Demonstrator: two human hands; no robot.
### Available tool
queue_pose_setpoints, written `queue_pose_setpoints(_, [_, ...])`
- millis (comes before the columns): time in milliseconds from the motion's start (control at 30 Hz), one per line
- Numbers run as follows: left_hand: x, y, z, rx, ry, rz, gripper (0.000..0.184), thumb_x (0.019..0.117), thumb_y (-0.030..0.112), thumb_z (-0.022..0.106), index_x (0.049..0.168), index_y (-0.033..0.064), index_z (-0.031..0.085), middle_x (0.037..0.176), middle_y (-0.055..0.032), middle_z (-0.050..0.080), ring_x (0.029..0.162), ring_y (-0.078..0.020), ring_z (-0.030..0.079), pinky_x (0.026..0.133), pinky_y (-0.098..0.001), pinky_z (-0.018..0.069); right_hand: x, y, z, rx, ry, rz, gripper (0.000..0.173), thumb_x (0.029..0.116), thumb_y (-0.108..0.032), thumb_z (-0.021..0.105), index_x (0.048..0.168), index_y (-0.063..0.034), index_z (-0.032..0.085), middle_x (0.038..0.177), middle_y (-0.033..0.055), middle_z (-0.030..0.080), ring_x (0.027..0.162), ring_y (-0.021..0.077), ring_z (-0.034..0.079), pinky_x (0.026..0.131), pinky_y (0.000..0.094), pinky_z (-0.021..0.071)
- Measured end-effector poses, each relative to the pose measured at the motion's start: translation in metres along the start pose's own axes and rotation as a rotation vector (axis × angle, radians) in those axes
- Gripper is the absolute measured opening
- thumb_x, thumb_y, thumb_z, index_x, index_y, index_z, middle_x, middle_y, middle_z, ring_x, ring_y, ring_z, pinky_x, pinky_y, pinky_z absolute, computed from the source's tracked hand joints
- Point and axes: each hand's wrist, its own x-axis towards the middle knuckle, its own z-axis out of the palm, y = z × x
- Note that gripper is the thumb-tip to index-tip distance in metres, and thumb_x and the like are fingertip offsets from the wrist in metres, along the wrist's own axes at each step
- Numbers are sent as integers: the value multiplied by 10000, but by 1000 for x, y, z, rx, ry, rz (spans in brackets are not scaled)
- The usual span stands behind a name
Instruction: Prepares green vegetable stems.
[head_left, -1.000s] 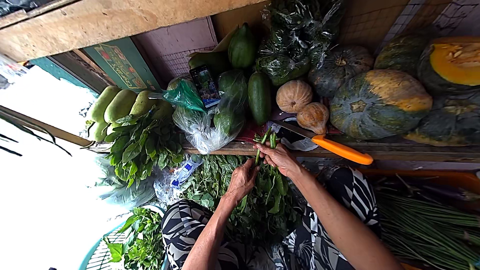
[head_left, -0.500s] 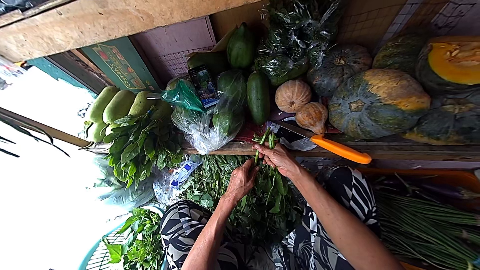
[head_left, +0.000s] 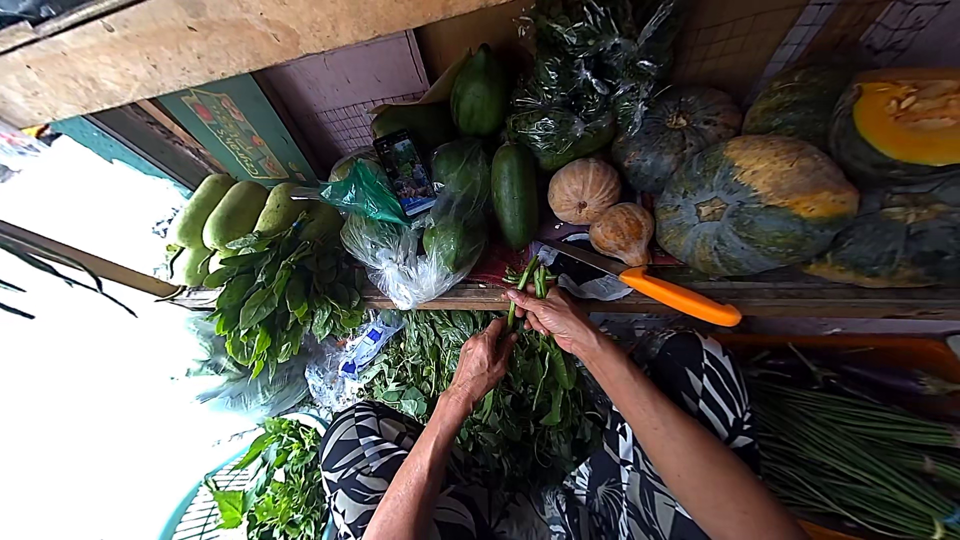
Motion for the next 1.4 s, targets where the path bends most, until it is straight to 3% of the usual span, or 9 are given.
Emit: queue_pose_setpoints(1400, [0,1,1,44,-20,-18,374,1052,239,512,1270,-39,633,974,-193,715,880,-312,704,833,-478,550,1,1,0,-25,0,13,188,1049,-182,600,1085,-24,695,704,-43,599,458,-6,417,449,140,361])
